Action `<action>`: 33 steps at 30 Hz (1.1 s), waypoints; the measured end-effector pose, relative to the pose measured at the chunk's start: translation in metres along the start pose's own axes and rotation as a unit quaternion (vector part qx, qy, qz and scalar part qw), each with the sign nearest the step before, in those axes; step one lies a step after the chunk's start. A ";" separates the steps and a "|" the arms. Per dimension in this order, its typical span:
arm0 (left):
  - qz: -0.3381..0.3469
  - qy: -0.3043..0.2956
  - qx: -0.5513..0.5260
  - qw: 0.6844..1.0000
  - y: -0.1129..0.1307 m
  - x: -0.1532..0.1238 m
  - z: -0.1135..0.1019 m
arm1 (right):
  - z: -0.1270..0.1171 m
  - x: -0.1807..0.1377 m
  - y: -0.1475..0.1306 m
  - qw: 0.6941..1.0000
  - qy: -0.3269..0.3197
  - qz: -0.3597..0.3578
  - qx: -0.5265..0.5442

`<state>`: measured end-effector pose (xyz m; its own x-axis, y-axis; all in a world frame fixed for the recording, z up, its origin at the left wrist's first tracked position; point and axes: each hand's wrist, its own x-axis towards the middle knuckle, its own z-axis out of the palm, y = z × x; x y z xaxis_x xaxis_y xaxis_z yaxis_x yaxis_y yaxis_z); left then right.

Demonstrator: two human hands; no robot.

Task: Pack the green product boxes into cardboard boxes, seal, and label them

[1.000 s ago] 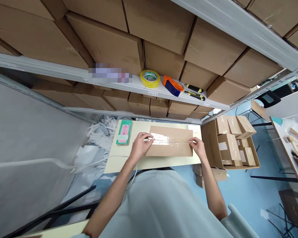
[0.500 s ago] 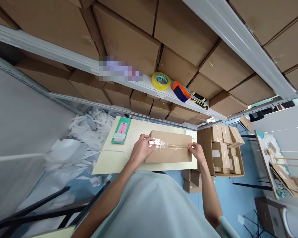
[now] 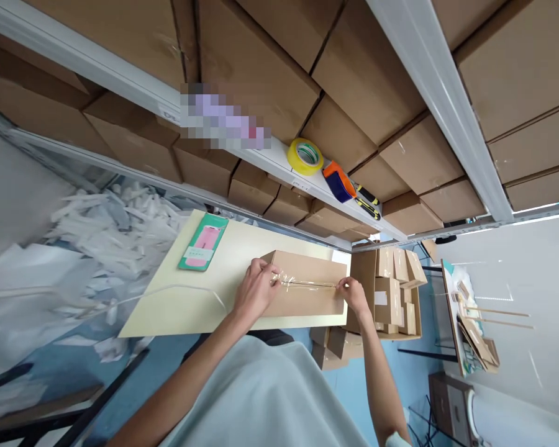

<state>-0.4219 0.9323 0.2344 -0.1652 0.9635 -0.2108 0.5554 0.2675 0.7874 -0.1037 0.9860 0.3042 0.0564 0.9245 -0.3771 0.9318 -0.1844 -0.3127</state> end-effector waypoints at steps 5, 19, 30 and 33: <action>0.042 0.040 0.002 0.998 0.006 0.010 -0.006 | -0.019 0.006 -0.005 0.987 0.005 -0.074 -0.144; 0.217 0.185 0.015 0.958 0.181 0.083 -0.040 | -0.121 0.185 -0.169 0.935 0.148 -0.290 -0.141; 0.176 0.202 -0.029 0.963 0.179 0.059 -0.018 | -0.101 0.196 -0.204 0.952 0.126 -0.259 -0.102; 0.151 0.212 -0.094 0.961 0.168 0.046 -0.018 | -0.095 0.161 -0.178 0.951 0.098 -0.294 -0.019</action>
<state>-0.3511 1.0210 0.3679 -0.3579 0.8946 0.2677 0.4801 -0.0696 0.8744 -0.2268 1.1993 0.3821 -0.4163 0.9090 0.0230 0.8351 0.3922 -0.3857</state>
